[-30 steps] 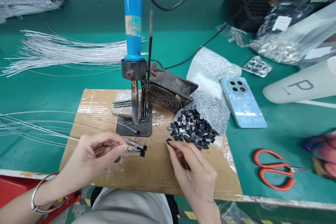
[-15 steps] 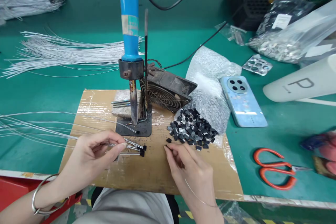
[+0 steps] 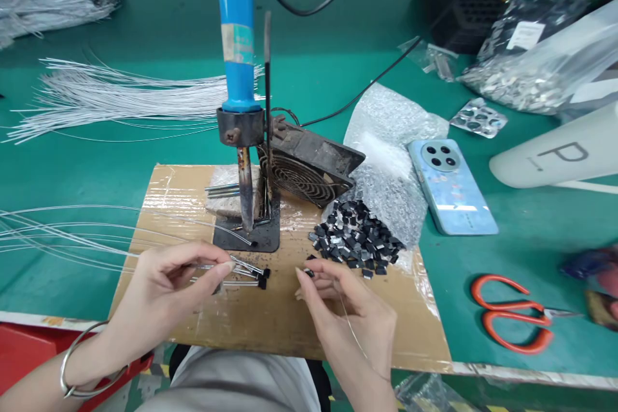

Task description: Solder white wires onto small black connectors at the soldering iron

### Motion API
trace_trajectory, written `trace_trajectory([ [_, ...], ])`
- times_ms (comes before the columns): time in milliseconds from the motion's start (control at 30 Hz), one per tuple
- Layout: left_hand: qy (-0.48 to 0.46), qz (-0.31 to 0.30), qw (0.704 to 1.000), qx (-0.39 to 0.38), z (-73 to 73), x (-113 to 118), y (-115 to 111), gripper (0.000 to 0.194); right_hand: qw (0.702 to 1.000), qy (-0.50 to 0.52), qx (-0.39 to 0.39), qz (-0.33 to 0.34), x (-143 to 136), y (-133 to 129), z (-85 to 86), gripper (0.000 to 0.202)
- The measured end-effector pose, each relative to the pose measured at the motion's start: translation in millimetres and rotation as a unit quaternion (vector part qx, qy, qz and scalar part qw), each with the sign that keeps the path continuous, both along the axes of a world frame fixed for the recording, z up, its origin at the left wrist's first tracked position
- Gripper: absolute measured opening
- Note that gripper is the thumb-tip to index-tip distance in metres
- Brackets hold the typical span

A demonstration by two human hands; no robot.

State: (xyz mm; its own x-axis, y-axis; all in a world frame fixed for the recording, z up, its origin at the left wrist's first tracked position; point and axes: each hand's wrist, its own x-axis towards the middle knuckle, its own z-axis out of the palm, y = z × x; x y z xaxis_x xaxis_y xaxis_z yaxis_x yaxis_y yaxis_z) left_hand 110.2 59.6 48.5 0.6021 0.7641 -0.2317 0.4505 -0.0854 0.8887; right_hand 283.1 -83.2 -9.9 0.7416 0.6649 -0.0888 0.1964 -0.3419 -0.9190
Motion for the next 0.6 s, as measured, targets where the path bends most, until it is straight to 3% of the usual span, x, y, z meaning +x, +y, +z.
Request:
trace_trajectory([
  [267, 0.002, 0.0, 1.0, 0.005, 1.3, 1.8, 0.0, 0.012, 0.993, 0.079, 0.086, 0.003, -15.3, 14.5, 13.6, 0.011],
  [500, -0.003, -0.008, 1.0, 0.005, -0.1, 0.7, -0.4, 0.012, 0.986, 0.094, 0.115, 0.078, -17.7, 21.3, 17.0, 0.013],
  [600, -0.002, -0.007, 1.0, -0.006, -1.2, 0.7, -0.6, 0.012, 0.983, 0.14, 0.109, 0.051, -24.2, 25.2, 21.4, 0.01],
])
